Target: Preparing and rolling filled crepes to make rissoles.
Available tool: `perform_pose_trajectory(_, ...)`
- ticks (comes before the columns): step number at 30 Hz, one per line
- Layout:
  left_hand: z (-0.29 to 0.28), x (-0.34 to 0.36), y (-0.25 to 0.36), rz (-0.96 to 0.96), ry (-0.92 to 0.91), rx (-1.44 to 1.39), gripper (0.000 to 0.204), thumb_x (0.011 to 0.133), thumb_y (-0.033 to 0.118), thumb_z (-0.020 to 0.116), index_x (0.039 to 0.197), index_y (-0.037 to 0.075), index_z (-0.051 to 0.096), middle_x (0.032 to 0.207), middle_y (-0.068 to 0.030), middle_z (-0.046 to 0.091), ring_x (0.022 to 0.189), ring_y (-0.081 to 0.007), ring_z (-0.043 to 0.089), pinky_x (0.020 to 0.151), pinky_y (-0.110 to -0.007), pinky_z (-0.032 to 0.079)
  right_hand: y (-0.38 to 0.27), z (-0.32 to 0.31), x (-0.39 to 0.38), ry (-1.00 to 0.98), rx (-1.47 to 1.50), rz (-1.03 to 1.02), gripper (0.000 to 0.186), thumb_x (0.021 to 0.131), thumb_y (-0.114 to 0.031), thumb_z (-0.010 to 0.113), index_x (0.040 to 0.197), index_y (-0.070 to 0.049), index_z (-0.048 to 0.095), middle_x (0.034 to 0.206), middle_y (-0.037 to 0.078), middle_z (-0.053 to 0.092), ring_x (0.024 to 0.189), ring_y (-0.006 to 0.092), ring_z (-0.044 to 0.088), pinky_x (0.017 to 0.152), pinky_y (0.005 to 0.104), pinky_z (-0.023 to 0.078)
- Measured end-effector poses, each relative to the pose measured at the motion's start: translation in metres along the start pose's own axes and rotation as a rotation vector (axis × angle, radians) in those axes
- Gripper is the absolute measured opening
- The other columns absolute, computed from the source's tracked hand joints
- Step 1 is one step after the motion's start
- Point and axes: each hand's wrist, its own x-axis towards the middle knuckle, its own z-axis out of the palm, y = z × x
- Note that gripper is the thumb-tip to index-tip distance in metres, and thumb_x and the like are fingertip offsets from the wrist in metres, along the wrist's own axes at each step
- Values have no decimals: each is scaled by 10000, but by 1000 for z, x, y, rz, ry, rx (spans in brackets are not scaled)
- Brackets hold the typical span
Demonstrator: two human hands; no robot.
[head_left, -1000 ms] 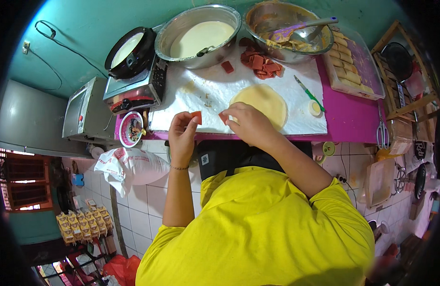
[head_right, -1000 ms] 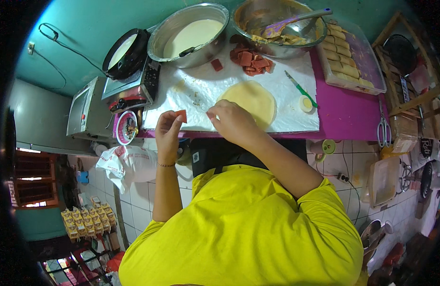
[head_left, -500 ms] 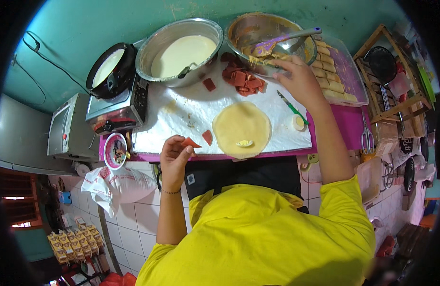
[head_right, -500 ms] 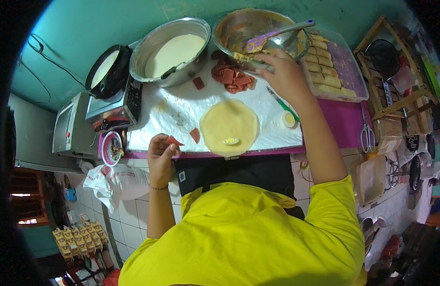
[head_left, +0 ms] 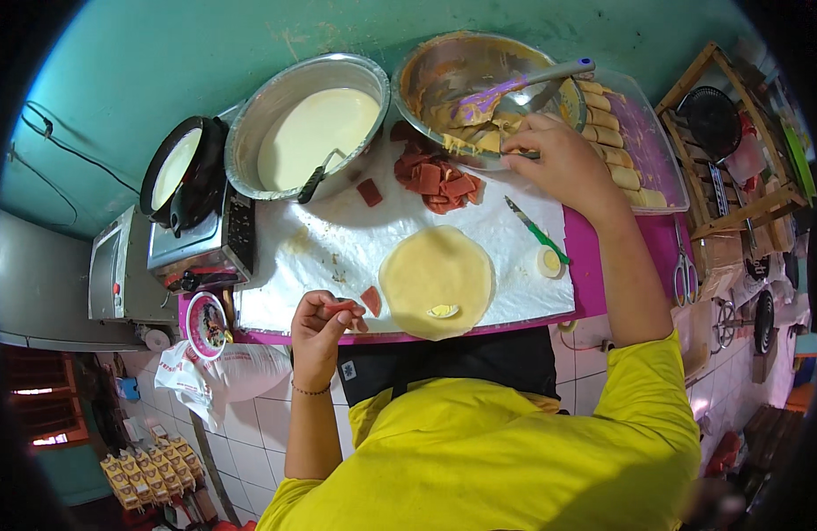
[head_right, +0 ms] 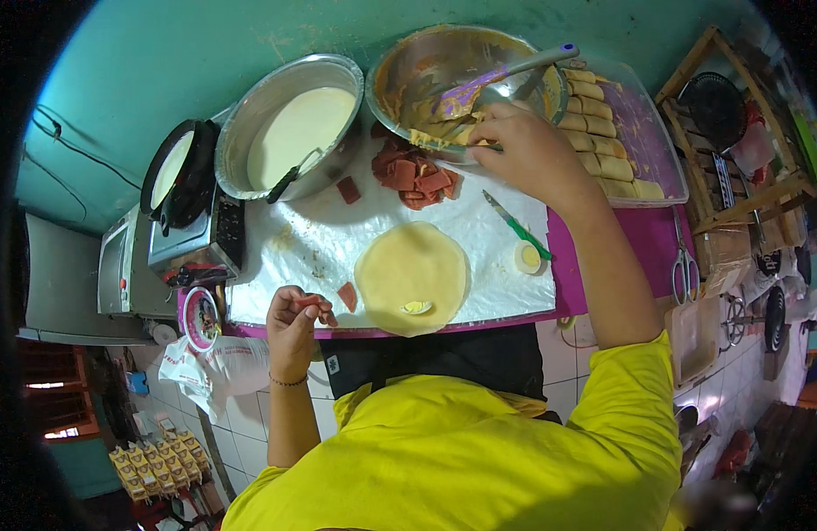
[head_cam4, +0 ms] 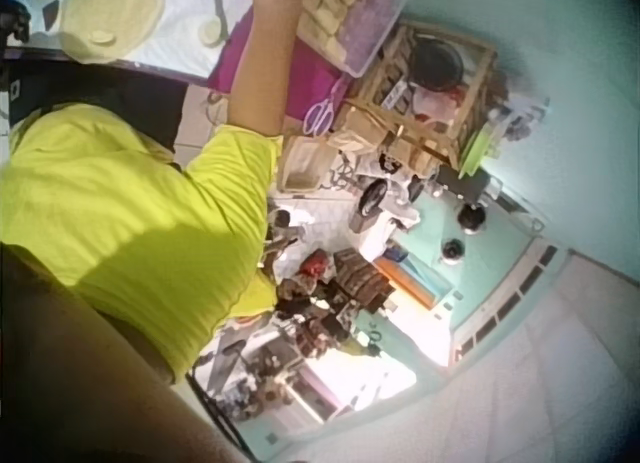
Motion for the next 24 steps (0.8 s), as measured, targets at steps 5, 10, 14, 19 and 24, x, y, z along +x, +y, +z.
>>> perform_pose_trajectory(5,31,25,9,-24,-106,67,221,968,29,677,1174,3,601,1035,-167,752,877,-215,718,756,-325,568,30,-2,17,183,-11,0,190,901,-207,677,990,-54,745,911,101,658,954,291,651,820,411,528)
perform_pose_trajectory(10,69,49,35,-107,-212,209,182,995,90,666,1139,-20,651,1047,-153,760,845,-198,720,728,-291,548,65,-8,44,468,60,36,180,902,-185,662,968,-28,721,942,104,681,853,284,676,762,374,535)
perform_pose_trajectory(14,107,68,67,32,-323,550,146,974,97,693,1058,-18,724,1012,-117,706,924,-193,660,790,-302,505,73,-13,57,494,137,36,177,901,-170,663,992,-29,718,948,96,687,859,263,680,753,364,534)
perform_pose_trajectory(19,156,113,124,469,-453,1135,153,867,27,739,1019,35,764,901,-102,674,850,-266,654,771,-354,512,80,-12,64,334,237,-18,188,901,-176,673,1008,-21,666,917,90,691,800,246,663,736,348,529)
perform_pose_trajectory(24,175,211,123,547,-509,1535,179,934,117,650,1047,60,777,933,-132,695,907,-313,663,833,-385,516,68,-16,55,239,264,54,200,912,-205,660,993,-22,655,884,109,698,794,253,662,735,364,525)
